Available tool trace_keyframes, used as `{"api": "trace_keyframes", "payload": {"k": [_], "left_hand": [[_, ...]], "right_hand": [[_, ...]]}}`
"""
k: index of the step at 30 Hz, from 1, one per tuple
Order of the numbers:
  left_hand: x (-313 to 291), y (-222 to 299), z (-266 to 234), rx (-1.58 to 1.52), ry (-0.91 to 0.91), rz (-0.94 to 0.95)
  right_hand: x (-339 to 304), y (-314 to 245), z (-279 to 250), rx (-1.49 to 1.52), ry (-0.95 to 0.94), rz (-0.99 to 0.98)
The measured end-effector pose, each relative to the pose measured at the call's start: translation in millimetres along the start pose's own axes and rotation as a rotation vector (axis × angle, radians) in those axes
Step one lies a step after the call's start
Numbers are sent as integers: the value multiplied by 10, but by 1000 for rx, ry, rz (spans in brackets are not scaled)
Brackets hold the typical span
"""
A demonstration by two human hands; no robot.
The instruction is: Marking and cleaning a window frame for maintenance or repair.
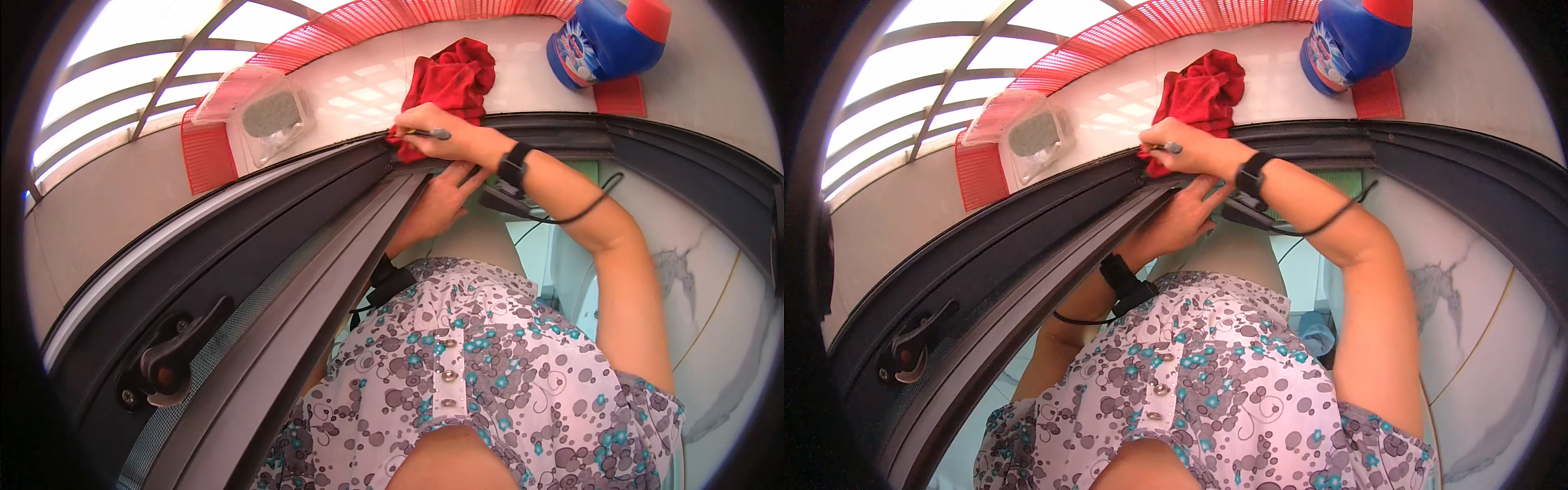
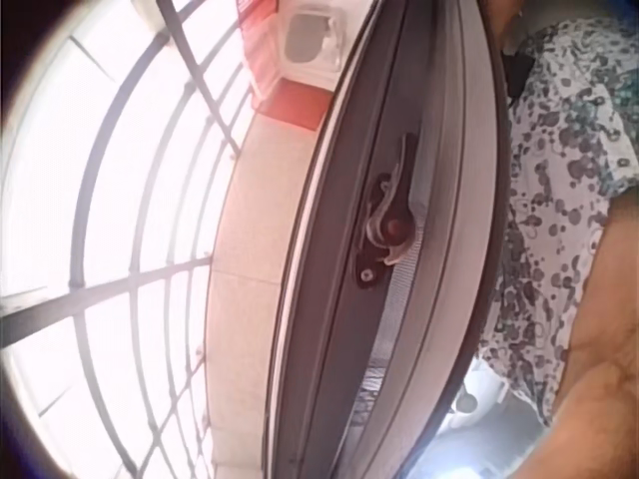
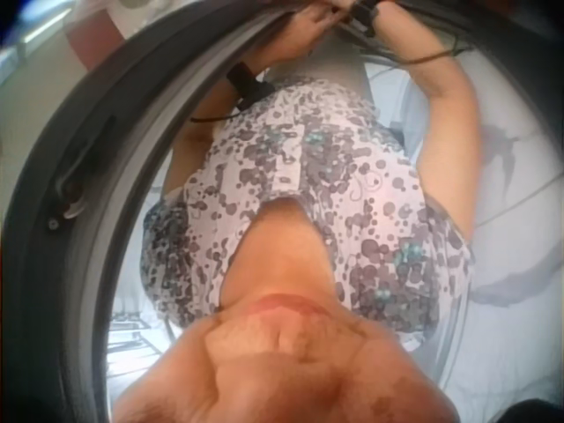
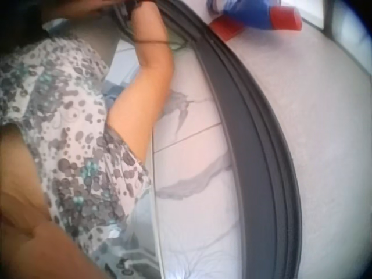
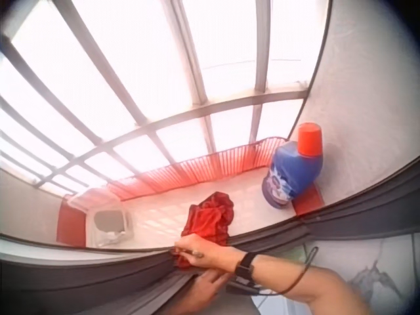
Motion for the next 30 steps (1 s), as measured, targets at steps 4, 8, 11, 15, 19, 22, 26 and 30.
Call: {"api": "trace_keyframes", "payload": {"k": [4,8,11,15,19,22,26,30], "left_hand": [[11,-34,17,-59,4,19],[18,25,-118,-38,72,11],[-1,12,-55,-22,-2,4],[-22,-18,-55,-58,-13,-14],[11,42,-71,-53,-5,-4],[-11,14,-69,-36,-3,-14],[-43,-56,112,-46,-48,-36],[-27,69,-22,11,10,34]], "right_hand": [[90,85,11,50,7,103],[-36,-15,-194,-110,-11,109],[-192,22,-369,135,109,299],[-291,-169,-460,309,200,347],[-401,-106,-410,-19,119,253],[-322,-46,-185,84,123,258],[-221,56,36,242,123,249],[-22,-55,50,74,72,77]]}}
Point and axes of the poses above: each hand's wrist, its own x-axis towards the middle knuckle, its own z-axis out of the palm, y = z × x, the point moved 8 cm from there along x, towards the middle knuckle, and after that the axes turned 10 degrees about x, right-handed, at the moved point
